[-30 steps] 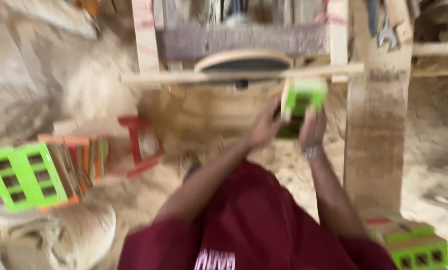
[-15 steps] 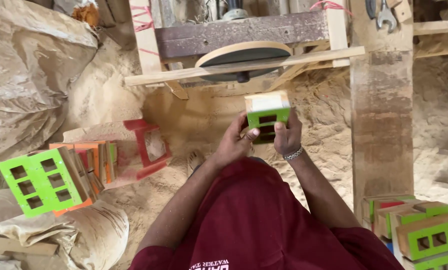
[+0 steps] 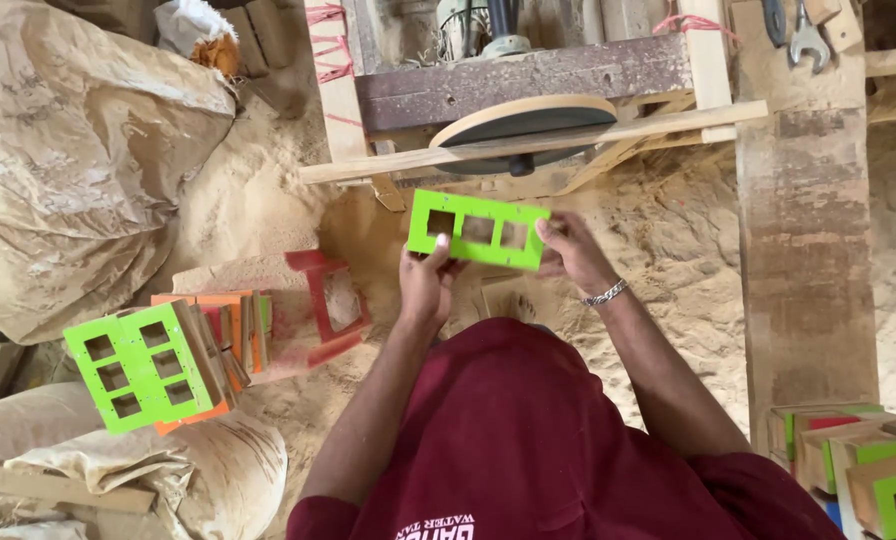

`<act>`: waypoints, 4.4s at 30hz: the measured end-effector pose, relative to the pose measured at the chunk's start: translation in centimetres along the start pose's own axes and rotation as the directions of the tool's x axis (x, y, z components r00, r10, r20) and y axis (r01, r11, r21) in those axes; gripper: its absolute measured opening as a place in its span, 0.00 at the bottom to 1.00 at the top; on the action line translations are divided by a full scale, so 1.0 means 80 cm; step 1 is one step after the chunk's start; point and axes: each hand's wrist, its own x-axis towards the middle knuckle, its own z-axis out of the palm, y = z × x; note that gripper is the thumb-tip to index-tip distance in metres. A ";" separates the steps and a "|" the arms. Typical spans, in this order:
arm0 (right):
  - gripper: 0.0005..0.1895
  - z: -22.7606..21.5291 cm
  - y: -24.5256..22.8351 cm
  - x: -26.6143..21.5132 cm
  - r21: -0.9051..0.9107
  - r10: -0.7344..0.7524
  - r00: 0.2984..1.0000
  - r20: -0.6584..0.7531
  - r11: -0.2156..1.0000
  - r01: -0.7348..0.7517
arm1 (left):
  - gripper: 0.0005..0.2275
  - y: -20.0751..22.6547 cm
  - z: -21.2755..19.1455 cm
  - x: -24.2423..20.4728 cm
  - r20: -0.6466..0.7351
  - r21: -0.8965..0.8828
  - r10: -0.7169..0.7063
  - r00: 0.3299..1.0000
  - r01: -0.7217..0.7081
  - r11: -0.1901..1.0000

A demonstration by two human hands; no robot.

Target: The person sands the edges of small, green-painted wooden blocks using a rotating sanding machine. They handle the blocks one at a time, pressing them against the spinning wheel to smooth the surfaces, then place them on a nearby wooden table.

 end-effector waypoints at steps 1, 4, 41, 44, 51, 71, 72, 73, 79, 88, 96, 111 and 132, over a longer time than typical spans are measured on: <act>0.32 0.007 0.006 0.003 0.130 0.108 0.991 0.079 0.985 -0.117 | 0.17 -0.004 0.001 0.005 -0.004 -0.049 0.026 1.000 -0.026 0.998; 0.25 0.032 0.018 0.032 0.404 0.116 0.989 0.090 0.904 -0.143 | 0.13 -0.011 0.018 0.032 -0.003 -0.191 0.108 0.994 -0.107 0.976; 0.31 -0.038 0.071 0.154 0.066 -0.168 0.731 -0.661 0.958 0.280 | 0.16 -0.091 0.135 0.124 -0.085 -0.072 0.002 0.996 -0.008 0.997; 0.32 -0.063 0.064 0.145 0.296 0.121 0.774 -0.622 0.951 0.089 | 0.17 -0.115 0.157 0.127 -0.104 -0.053 0.023 0.994 -0.028 0.998; 0.27 -0.106 0.030 0.128 0.325 0.139 0.759 -0.636 0.940 0.100 | 0.21 -0.149 0.211 0.127 -0.140 0.002 0.007 0.990 -0.007 1.000; 0.36 -0.171 0.077 -0.014 0.393 -0.572 0.788 -0.226 0.687 0.611 | 0.18 -0.125 0.144 0.014 0.543 -0.200 -0.028 0.839 0.162 0.966; 0.36 -0.158 0.089 -0.021 0.372 -0.634 0.749 -0.191 0.660 0.653 | 0.16 -0.121 0.118 0.006 0.550 -0.206 -0.001 0.835 0.137 0.969; 0.36 -0.145 0.095 -0.020 0.353 -0.694 0.703 -0.153 0.626 0.695 | 0.16 -0.112 0.100 0.004 0.578 -0.220 0.018 0.816 0.135 0.966; 0.28 -0.065 0.063 0.018 0.365 -0.552 0.808 -0.209 0.722 0.588 | 0.16 -0.054 0.071 0.007 0.495 -0.273 0.090 0.864 0.057 0.960; 0.22 0.035 0.007 0.109 0.496 0.142 0.964 -0.226 0.868 -0.012 | 0.13 -0.016 0.046 0.105 0.033 -0.254 -0.058 0.998 0.064 0.965; 0.27 0.087 0.020 0.144 0.261 0.021 0.904 -0.426 0.960 0.101 | 0.12 0.030 0.018 0.133 -0.059 -0.117 -0.082 0.995 0.075 0.990; 0.33 0.010 0.046 0.148 0.028 -0.093 0.782 -0.616 0.990 0.139 | 0.15 -0.018 0.098 0.101 -0.005 -0.075 -0.021 1.000 0.020 0.997; 0.24 -0.165 0.042 0.110 0.097 -0.016 0.768 -0.640 0.990 0.102 | 0.12 -0.187 0.211 0.138 0.044 -0.108 -0.048 0.998 0.053 0.993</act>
